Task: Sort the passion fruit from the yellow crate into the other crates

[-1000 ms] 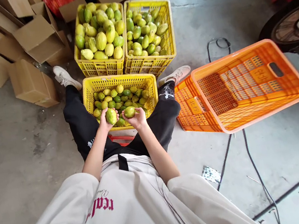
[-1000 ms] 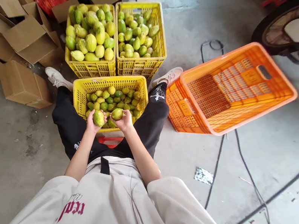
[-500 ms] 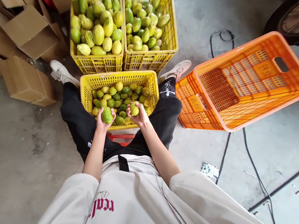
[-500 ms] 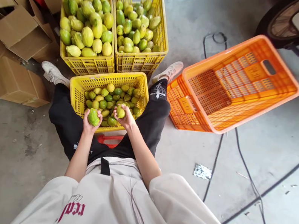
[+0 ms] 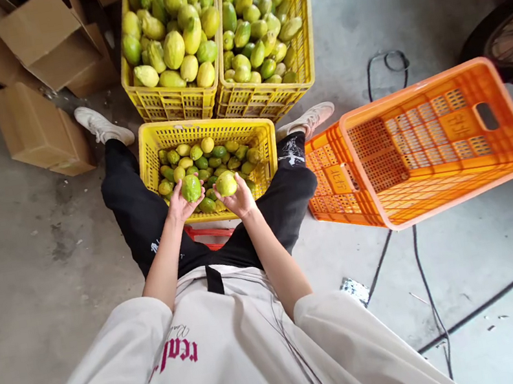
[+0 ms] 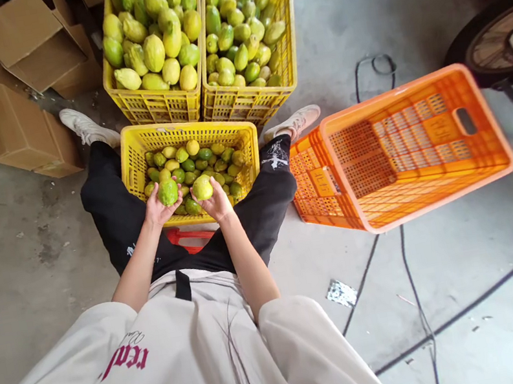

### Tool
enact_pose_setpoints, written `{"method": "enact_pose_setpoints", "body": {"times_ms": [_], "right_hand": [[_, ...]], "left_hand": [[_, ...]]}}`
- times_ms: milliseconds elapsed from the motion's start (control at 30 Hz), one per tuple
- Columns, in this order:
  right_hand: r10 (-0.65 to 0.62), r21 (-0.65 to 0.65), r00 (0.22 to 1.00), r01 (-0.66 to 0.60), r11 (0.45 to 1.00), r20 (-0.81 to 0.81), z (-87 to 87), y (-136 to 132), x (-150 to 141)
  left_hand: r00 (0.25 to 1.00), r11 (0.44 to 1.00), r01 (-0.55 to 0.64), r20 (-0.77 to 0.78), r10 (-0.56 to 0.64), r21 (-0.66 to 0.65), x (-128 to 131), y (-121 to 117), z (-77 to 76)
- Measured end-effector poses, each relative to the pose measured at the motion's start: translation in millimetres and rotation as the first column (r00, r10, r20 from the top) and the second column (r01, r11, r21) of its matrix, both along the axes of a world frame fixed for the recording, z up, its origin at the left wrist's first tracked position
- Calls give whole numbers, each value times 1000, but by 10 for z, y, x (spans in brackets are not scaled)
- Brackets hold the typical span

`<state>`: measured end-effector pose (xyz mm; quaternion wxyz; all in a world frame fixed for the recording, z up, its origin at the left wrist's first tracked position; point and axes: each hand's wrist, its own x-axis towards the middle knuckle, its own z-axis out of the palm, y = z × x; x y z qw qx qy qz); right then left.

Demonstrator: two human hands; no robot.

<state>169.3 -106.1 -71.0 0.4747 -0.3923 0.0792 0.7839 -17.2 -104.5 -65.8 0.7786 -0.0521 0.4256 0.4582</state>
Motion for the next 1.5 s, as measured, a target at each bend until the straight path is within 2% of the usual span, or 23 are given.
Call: {"method": "enact_pose_setpoints", "body": {"times_ms": [133,300,433,600,700,900,1067,1200,1333,1500], "right_hand": [[-35,-29,999,34,999,-19,-7,-11,-11],[108,-70,994,-106,992,26,-33,-5,-56],[115,-114,992,-108,988,58,-43,-7,-82],[75,4,995,-75,997,-71,18,-17,-48],[54,58,996,-50,997,-72,59,-33,-18],[-11,75,994,20,997,-112,87,-72,37],[103,-46,990,-108,993,-95,-8,-29,37],[149,-105,987,-154,982,-53,-77,6,4],[123,-52,992,-124,991,-23,-25,-9,-12],[7,108,992,6,994,-125,120,-47,-17]], "left_hand": [[999,999,-30,10,30,-31,20,30,15],[999,998,24,29,-22,-66,46,49,-21],[999,999,33,21,-33,-30,39,54,-82],[1000,1000,-14,18,14,-9,12,41,-107],[1000,1000,-27,11,27,5,4,28,-93],[997,997,-74,13,74,9,4,7,-39],[1000,1000,-27,-16,27,13,5,3,-17],[1000,999,-4,-12,5,38,14,8,-65],[999,1000,-7,-40,8,18,31,16,-105],[997,995,-76,16,75,65,12,17,-83]]}}
